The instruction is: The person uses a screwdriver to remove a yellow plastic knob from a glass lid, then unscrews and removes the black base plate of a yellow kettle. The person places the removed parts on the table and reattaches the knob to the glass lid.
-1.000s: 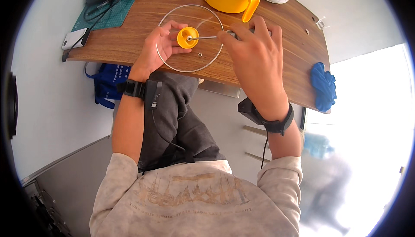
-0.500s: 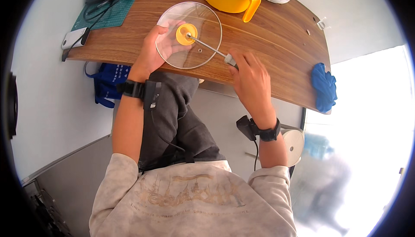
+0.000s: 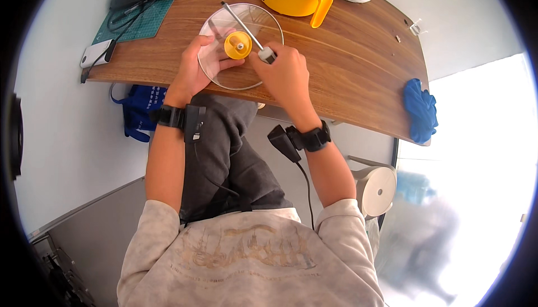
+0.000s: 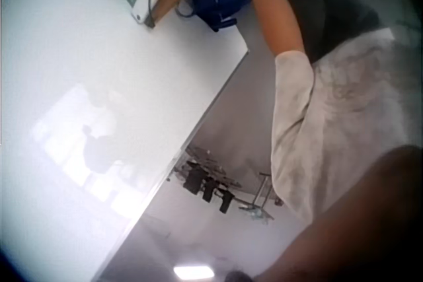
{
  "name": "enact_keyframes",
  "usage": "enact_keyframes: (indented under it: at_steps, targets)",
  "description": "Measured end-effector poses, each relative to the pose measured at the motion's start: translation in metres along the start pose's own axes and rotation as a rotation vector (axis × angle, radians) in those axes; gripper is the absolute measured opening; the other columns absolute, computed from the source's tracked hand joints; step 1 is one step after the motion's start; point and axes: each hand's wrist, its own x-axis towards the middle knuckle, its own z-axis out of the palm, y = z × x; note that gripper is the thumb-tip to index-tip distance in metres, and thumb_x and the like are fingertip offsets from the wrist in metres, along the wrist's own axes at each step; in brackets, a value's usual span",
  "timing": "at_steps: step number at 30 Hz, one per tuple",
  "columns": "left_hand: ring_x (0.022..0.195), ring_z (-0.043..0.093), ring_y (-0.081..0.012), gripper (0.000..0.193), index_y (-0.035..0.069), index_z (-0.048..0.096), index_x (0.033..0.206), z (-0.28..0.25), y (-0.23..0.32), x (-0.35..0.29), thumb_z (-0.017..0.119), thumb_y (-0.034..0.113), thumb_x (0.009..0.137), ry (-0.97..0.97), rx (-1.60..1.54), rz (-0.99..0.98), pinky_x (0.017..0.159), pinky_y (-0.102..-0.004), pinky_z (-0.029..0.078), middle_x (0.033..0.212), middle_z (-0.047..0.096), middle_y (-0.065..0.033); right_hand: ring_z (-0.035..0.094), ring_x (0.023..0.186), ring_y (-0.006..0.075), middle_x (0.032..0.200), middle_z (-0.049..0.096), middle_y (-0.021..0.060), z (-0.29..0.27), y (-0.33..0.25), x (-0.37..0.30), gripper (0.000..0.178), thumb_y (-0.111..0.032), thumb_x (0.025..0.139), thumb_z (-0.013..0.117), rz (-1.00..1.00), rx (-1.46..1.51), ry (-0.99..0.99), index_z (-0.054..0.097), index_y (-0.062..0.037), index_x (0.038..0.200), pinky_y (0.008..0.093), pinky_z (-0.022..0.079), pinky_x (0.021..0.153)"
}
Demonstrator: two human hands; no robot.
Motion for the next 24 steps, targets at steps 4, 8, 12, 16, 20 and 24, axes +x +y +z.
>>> enact_keyframes:
  at_steps: [4,8,12,16,20,24]
  targets:
    - [0.130,0.051,-0.0331,0.058,-0.001,0.039,0.144,0.000,-0.002,0.002,0.044,0.033,0.098,-0.062,-0.002,0.002,0.112,-0.0513,0.041,0.141,0.051,-0.0192,0.068,0.076,0.0356,0.076,0.069,0.0164,0.015,-0.008,0.014,0.032,-0.036,0.083,0.073,0.026,-0.023,0.016,0.073,-0.0048,0.090,0.0420,0.053,0.067]
    - [0.127,0.053,-0.0284,0.054,-0.001,0.045,0.139,-0.003,-0.004,0.002,0.049,0.033,0.097,-0.045,-0.059,0.000,0.109,-0.0468,0.043,0.135,0.054,-0.0176,0.068,0.077,0.0371,0.078,0.070,0.0171,0.022,-0.012,0.016,0.032,-0.035,0.082,0.073,0.001,-0.096,0.040,0.074,-0.0054,0.092,0.0433,0.054,0.068]
    - [0.129,0.052,-0.0293,0.054,0.002,0.043,0.142,-0.007,-0.006,0.003,0.045,0.035,0.100,-0.090,0.003,0.000,0.113,-0.0481,0.040,0.140,0.053,-0.0183,0.068,0.077,0.0385,0.079,0.070,0.0175,0.022,-0.013,0.016,0.030,-0.033,0.081,0.073,-0.038,-0.159,0.066,0.075,-0.0057,0.093,0.0444,0.054,0.067]
    - [0.123,0.055,-0.0229,0.044,0.002,0.049,0.131,-0.007,-0.007,0.004,0.053,0.032,0.098,-0.131,0.001,0.023,0.108,-0.0416,0.045,0.130,0.057,-0.0136,0.068,0.078,0.0386,0.080,0.070,0.0178,0.023,-0.011,0.017,0.026,-0.029,0.080,0.072,-0.117,-0.177,0.105,0.074,-0.0064,0.093,0.0445,0.054,0.068]
    - [0.122,0.055,-0.0215,0.040,0.004,0.050,0.128,-0.009,-0.007,0.004,0.053,0.032,0.099,-0.114,-0.019,0.015,0.109,-0.0403,0.045,0.127,0.057,-0.0129,0.068,0.080,0.0381,0.083,0.071,0.0180,0.023,-0.017,0.016,0.025,-0.025,0.079,0.071,-0.147,-0.181,0.089,0.074,-0.0084,0.097,0.0437,0.055,0.069]
    - [0.123,0.055,-0.0210,0.041,0.004,0.050,0.129,-0.008,-0.007,0.005,0.053,0.032,0.099,-0.108,-0.033,0.006,0.109,-0.0403,0.045,0.128,0.057,-0.0132,0.068,0.081,0.0381,0.084,0.071,0.0184,0.025,-0.007,0.020,0.025,-0.024,0.079,0.072,-0.158,-0.104,0.072,0.074,-0.0091,0.098,0.0432,0.055,0.070]
